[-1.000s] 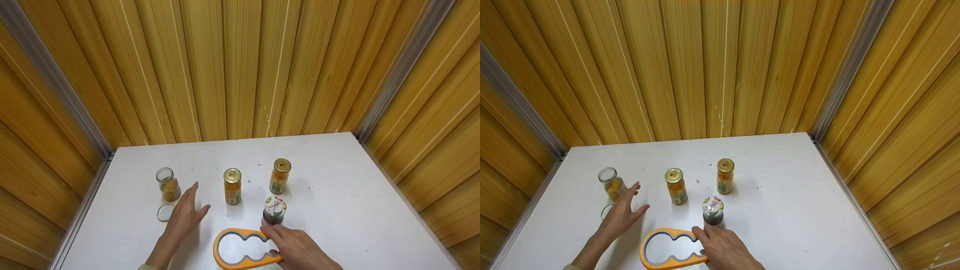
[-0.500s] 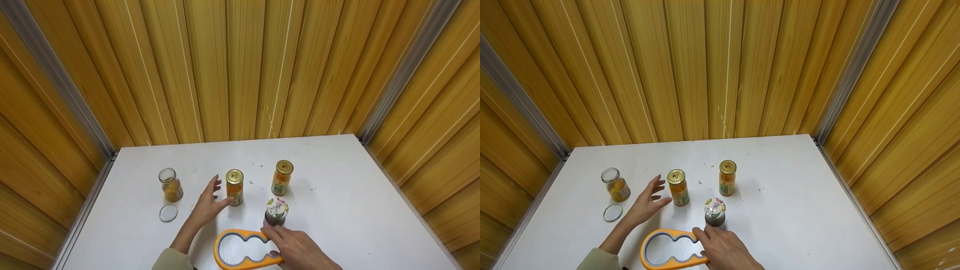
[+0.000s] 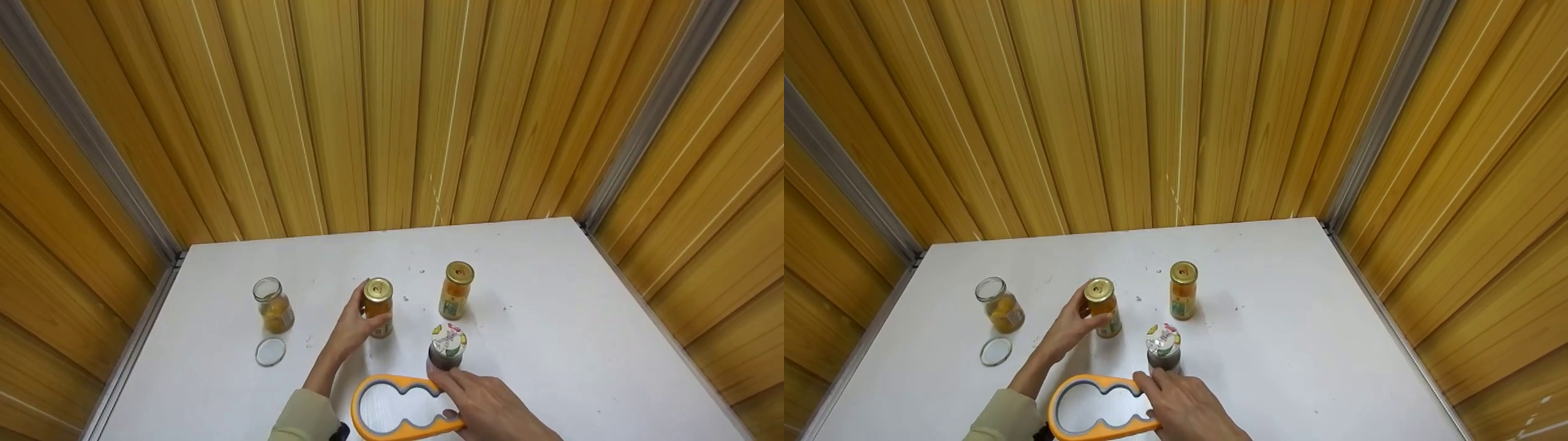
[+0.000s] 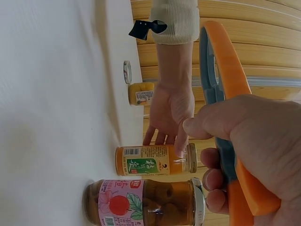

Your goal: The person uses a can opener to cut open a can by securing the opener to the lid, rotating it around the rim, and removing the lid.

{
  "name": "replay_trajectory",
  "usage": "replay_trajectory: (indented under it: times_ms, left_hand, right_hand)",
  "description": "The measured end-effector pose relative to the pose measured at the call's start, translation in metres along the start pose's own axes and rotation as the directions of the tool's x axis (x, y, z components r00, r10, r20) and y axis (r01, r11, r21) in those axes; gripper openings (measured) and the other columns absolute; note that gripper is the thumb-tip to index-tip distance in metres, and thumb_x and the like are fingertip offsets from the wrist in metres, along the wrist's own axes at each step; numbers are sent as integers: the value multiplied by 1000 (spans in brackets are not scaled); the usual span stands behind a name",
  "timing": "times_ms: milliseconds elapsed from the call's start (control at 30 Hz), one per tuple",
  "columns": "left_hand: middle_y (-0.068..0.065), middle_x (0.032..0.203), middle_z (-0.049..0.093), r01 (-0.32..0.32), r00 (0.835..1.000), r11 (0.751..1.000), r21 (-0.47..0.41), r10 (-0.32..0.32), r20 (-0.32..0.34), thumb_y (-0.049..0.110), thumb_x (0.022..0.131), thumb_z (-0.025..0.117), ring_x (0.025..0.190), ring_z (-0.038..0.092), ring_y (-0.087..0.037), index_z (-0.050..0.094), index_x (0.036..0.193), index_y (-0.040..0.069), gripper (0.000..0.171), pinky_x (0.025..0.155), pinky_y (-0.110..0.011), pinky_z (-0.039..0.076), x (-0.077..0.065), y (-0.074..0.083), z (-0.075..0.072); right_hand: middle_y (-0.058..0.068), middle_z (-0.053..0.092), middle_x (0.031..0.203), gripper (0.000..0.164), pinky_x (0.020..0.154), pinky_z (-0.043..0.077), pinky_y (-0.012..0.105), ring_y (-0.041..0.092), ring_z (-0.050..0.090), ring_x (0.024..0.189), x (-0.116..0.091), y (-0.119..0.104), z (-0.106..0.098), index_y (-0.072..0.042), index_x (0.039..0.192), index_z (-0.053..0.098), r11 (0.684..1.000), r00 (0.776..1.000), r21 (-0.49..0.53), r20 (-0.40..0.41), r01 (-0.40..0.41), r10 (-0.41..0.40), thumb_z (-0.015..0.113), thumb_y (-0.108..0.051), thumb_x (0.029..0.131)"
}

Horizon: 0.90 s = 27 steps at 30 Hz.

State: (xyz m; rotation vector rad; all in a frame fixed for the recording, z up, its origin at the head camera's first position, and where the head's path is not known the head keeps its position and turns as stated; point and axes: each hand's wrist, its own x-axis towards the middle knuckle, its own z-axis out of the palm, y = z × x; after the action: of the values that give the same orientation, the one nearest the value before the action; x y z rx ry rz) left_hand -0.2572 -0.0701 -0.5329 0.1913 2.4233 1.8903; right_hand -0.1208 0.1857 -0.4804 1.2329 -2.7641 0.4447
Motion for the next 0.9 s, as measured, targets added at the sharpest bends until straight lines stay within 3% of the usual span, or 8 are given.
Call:
replay_trajectory:
  times_ms: [200,433,633,900]
  left_hand:
    - [-9,138,41,47,998,997,-61,-50,-49,25,78,76,127,38,-30,31,144,18,80,103,-53,29,3,-3,5]
    - [-8,136,44,26,999,993,-112,-28,-19,29,79,74,126,39,-30,35,141,18,74,102,-52,31,4,-8,6]
    - [-5,133,46,17,1000,995,-98,-17,3,31,79,75,124,41,-27,38,138,19,71,101,-49,34,2,-10,4]
    - [-6,135,45,33,999,997,-66,-32,18,32,79,75,126,40,-28,38,139,20,71,103,-50,32,-9,-8,2]
  right_hand:
    - [-9,54,101,71,64,48,17,0,49,75,1,-2,1,-18,140,37,999,1000,41,14,0,-1,74,-27,80]
    - [-7,56,103,64,63,48,17,0,49,74,2,-3,1,-18,137,40,999,1000,40,20,-9,8,70,-32,83]
    - [-8,55,103,56,62,48,17,1,49,75,2,-3,3,-17,135,42,1000,999,10,-32,23,-22,66,-33,87]
    - [-9,52,92,56,59,44,15,1,42,68,3,-4,3,-18,135,43,1000,1000,14,-17,7,-7,66,-31,86]
